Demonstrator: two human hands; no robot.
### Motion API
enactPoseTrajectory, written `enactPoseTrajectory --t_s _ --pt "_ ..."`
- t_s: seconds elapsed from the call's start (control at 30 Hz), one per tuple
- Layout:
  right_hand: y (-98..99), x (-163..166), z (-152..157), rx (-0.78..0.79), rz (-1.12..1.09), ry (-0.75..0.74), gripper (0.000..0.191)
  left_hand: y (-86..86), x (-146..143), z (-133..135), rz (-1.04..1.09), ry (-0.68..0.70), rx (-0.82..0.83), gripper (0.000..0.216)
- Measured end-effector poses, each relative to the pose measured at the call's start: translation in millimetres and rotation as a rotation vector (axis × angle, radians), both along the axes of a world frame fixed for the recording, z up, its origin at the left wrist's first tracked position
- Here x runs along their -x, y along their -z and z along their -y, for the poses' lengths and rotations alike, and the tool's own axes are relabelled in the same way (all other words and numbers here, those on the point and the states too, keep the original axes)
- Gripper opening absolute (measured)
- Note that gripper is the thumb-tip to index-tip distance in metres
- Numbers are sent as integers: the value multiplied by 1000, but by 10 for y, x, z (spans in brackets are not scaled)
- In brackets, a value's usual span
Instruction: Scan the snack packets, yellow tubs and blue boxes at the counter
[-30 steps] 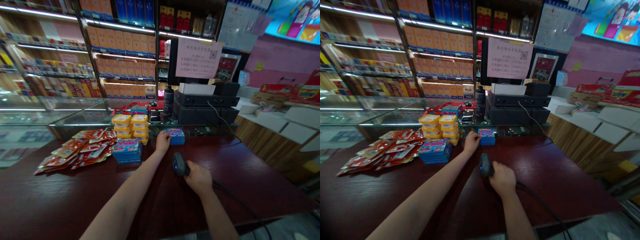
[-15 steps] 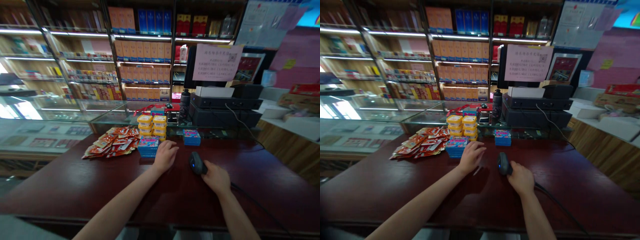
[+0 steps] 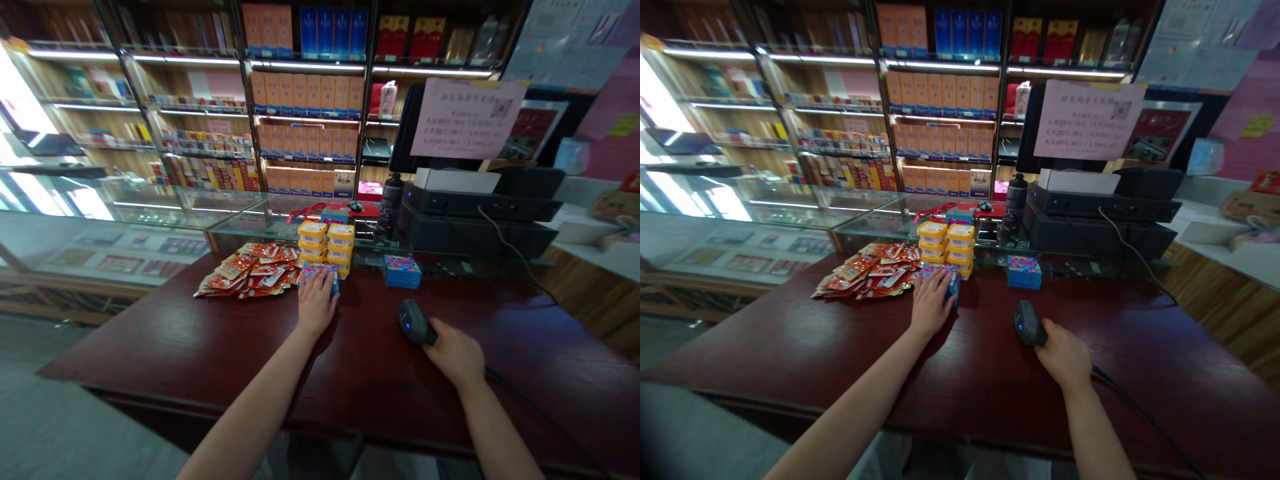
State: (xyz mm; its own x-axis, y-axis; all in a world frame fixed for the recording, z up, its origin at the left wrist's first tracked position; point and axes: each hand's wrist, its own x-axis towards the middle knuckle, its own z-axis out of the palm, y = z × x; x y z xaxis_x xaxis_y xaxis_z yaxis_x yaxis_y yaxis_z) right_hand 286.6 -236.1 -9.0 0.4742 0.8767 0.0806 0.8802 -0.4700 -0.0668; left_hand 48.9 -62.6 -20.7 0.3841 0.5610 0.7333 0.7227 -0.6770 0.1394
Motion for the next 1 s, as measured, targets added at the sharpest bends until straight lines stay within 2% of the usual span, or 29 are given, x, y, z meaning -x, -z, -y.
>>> enactPoseTrajectory --t_s 0.2,0.3,0.47,0.57,0.67,0.77,0.9,0.93,1.0 --pt "2 -3 -7 11 -5 14 26 -66 58 43 9 76 -21 36" --pt "-7 -1 -9 14 -14 20 27 -88 88 41 7 126 -125 34" --pt "-8 -6 1 -2 -26 8 24 -107 164 -15 77 80 -272 30" --pt "-6 -8 15 -32 -18 -11 22 -154 161 -33 152 211 -245 34" --pt "-12 -1 24 -46 -5 -14 24 -202 -2 4 342 411 -70 29" --pt "-32 16 20 -66 6 -18 24 -196 -328 83 671 474 283 10" --pt "-66 34 0 -35 1 32 24 -102 -800 126 1076 579 907 32" --pt "-73 35 -4 -30 -1 36 25 -72 -894 109 1145 616 999 37" --pt "-84 33 -8 -39 -13 22 26 -7 -1041 38 1232 640 1077 42"
